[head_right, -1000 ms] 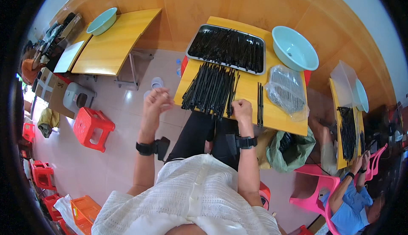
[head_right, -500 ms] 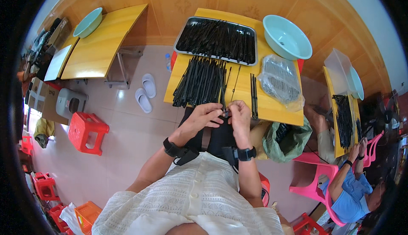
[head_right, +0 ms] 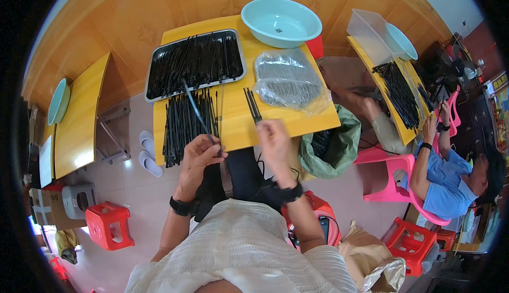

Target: The worker is assembling multiple black brushes by inserting a thin rod or filament into a long black handle or base.

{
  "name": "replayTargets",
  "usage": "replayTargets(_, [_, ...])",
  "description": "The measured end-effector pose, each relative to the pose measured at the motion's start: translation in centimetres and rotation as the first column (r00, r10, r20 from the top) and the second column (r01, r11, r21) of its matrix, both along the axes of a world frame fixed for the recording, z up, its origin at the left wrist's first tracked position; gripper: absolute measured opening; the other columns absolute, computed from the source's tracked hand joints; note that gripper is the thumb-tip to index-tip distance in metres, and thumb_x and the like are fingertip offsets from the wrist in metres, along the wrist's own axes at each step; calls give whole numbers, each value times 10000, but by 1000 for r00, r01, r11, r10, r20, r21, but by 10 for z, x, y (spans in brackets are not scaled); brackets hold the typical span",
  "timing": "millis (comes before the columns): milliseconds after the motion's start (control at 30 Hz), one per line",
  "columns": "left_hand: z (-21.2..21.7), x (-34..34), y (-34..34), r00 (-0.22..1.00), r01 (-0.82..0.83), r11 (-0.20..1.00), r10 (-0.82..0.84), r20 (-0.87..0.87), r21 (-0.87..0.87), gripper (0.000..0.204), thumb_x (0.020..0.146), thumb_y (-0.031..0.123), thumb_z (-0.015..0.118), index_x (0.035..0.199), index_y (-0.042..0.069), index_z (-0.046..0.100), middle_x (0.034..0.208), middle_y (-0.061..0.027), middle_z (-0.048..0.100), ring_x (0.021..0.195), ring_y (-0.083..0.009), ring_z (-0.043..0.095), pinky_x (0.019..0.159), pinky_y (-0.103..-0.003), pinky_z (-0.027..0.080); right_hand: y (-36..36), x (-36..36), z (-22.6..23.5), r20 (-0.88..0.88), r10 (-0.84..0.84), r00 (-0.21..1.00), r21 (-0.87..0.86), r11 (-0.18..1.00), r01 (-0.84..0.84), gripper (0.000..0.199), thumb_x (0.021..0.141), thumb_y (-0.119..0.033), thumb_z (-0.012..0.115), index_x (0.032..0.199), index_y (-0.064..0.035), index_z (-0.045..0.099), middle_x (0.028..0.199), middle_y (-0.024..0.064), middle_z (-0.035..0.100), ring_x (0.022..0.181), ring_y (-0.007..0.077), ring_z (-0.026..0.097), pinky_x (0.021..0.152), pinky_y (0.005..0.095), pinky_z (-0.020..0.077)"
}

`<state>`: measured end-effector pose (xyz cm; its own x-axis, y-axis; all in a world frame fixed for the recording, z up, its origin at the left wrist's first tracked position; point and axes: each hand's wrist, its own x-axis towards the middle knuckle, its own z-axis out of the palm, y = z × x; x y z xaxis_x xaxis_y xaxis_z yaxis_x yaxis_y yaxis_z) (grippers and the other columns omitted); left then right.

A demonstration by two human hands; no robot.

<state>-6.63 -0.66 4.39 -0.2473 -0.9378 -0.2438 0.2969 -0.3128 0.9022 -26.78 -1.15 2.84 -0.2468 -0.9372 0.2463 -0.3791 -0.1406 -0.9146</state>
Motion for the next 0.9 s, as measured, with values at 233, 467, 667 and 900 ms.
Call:
replayTargets(233, [17, 29, -2, 986, -155, 988, 155, 54, -6, 118, 824, 54, 596, 925, 42, 536, 839, -69, 627, 755, -155, 635, 678, -244, 524, -83, -129, -20, -471, -252, 845, 14, 956, 293, 190, 787, -173, 609, 855, 3, 633, 782, 159, 625, 733, 309, 612, 662, 368, 475])
replayTargets(467, [24, 58, -3, 950, -307, 951, 308, 58, -25, 133, 825, 78, 605, 932, 37, 537, 860, -82, 625, 744, -156, 635, 664, -239, 525, -129, -108, -32, -821, -155, 549, 99, 909, 404, 159, 747, -186, 614, 803, -38, 634, 841, 192, 636, 788, 355, 612, 688, 437, 476])
replayTargets(667, [19, 75, -10, 932, -362, 930, 363, 6, -63, 167, 832, 83, 600, 974, 24, 534, 864, -94, 630, 756, -152, 639, 663, -234, 531, -130, -135, -25, -824, -68, 562, 154, 928, 339, 192, 763, -222, 560, 803, -49, 630, 817, 194, 629, 804, 368, 601, 711, 452, 461])
replayTargets(900, [18, 93, -22, 913, -407, 904, 407, -27, -126, 170, 836, 80, 596, 990, 28, 548, 860, -89, 635, 761, -148, 641, 664, -228, 531, -134, -124, -19, -903, -5, 430, 175, 909, 377, 221, 775, -241, 569, 826, -35, 631, 826, 206, 634, 840, 370, 605, 737, 446, 470])
